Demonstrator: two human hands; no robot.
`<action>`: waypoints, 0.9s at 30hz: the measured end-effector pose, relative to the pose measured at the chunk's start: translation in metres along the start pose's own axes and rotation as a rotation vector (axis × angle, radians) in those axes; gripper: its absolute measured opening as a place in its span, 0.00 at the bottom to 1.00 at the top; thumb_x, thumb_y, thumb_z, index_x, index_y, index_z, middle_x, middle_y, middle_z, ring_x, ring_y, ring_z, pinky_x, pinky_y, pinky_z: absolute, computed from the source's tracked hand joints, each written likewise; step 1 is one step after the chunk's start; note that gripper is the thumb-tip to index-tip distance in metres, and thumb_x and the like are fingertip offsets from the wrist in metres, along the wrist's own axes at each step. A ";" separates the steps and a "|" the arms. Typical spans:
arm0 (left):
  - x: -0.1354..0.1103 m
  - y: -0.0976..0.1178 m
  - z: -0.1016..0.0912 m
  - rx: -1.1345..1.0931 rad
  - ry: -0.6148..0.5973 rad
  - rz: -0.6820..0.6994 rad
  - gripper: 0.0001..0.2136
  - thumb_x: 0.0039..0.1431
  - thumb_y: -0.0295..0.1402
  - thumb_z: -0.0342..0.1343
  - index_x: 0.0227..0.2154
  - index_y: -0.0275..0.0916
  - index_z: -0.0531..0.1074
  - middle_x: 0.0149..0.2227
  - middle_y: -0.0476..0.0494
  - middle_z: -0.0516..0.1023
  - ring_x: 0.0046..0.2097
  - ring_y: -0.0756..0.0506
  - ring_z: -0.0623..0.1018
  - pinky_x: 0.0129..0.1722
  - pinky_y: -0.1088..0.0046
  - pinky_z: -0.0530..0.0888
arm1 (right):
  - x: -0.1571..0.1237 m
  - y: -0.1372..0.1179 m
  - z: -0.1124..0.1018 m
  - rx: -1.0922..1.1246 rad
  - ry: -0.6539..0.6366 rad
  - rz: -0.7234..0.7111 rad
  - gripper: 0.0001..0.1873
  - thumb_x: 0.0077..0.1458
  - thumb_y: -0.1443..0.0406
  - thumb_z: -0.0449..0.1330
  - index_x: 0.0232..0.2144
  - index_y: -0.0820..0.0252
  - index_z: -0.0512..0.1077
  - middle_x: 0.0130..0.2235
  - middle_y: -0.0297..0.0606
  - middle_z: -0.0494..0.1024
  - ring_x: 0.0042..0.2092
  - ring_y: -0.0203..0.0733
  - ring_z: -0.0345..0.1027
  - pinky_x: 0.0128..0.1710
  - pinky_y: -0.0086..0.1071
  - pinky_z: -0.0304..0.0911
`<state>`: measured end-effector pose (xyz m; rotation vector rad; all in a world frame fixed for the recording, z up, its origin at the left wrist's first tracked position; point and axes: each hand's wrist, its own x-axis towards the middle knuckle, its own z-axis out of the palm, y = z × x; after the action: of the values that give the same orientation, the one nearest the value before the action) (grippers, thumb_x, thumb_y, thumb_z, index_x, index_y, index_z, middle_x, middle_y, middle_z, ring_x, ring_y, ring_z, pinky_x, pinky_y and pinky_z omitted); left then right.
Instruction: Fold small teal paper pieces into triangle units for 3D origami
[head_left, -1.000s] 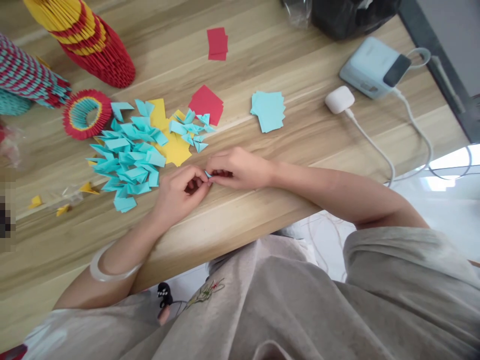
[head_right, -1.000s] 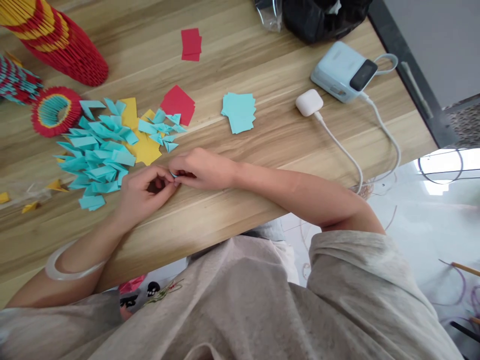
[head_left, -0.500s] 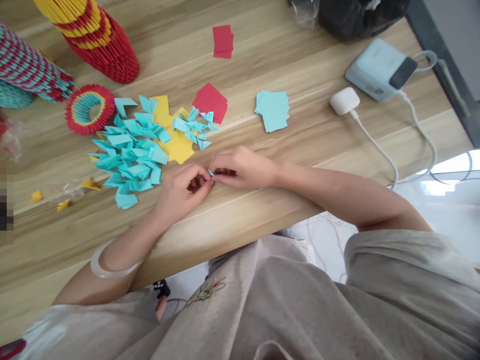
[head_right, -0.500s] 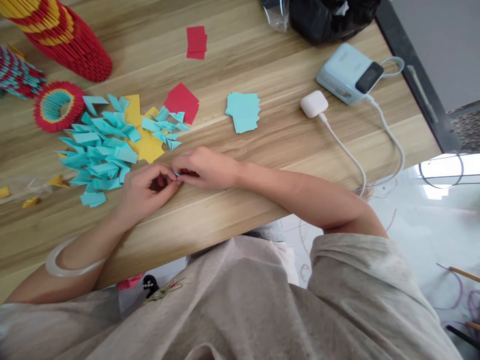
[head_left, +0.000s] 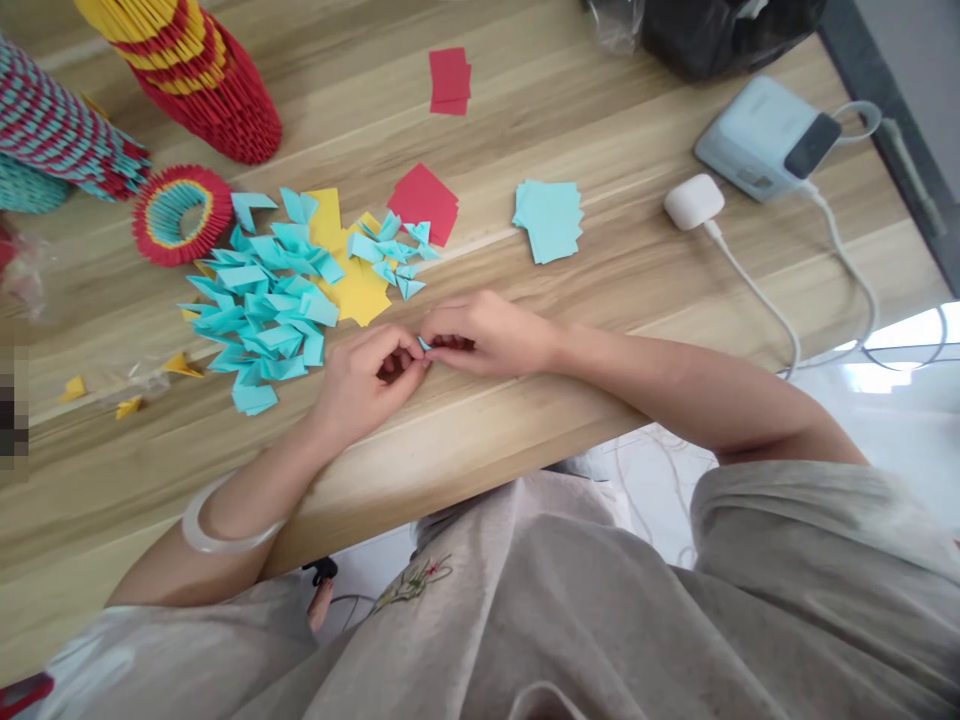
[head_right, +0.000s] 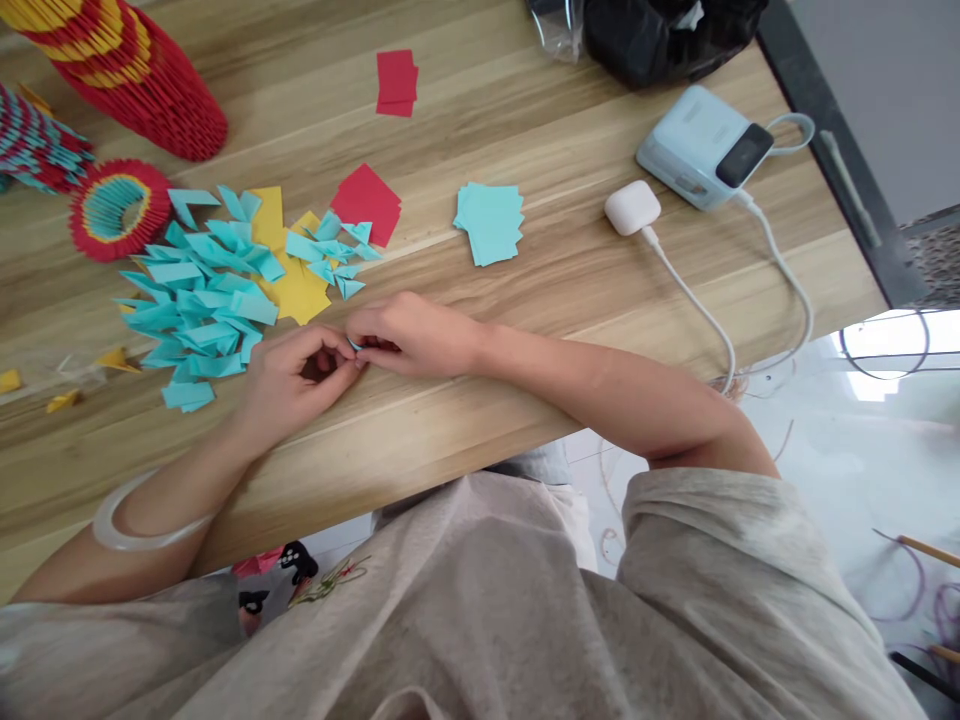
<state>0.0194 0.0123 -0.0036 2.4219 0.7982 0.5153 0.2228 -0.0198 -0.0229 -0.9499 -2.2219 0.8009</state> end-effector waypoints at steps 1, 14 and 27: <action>0.000 0.000 0.000 -0.002 0.006 0.010 0.04 0.57 0.31 0.56 0.28 0.39 0.70 0.24 0.53 0.73 0.24 0.54 0.68 0.24 0.77 0.64 | 0.000 0.000 0.000 0.002 0.000 -0.002 0.07 0.62 0.68 0.53 0.35 0.67 0.69 0.32 0.35 0.71 0.33 0.29 0.58 0.36 0.24 0.52; -0.001 -0.001 0.000 -0.008 0.008 0.003 0.04 0.57 0.31 0.56 0.28 0.39 0.70 0.25 0.53 0.73 0.24 0.53 0.68 0.25 0.77 0.64 | 0.000 0.000 -0.001 0.008 -0.016 0.002 0.07 0.62 0.68 0.52 0.35 0.66 0.69 0.33 0.35 0.71 0.33 0.29 0.58 0.36 0.24 0.53; -0.001 -0.002 0.001 -0.002 0.016 0.010 0.03 0.57 0.31 0.57 0.29 0.39 0.71 0.25 0.53 0.73 0.24 0.54 0.68 0.25 0.78 0.64 | 0.000 -0.001 -0.002 -0.003 -0.027 0.019 0.07 0.62 0.68 0.52 0.35 0.66 0.68 0.32 0.35 0.70 0.33 0.30 0.58 0.36 0.25 0.53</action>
<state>0.0181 0.0125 -0.0058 2.4239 0.7915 0.5396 0.2231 -0.0196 -0.0210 -0.9684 -2.2411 0.8231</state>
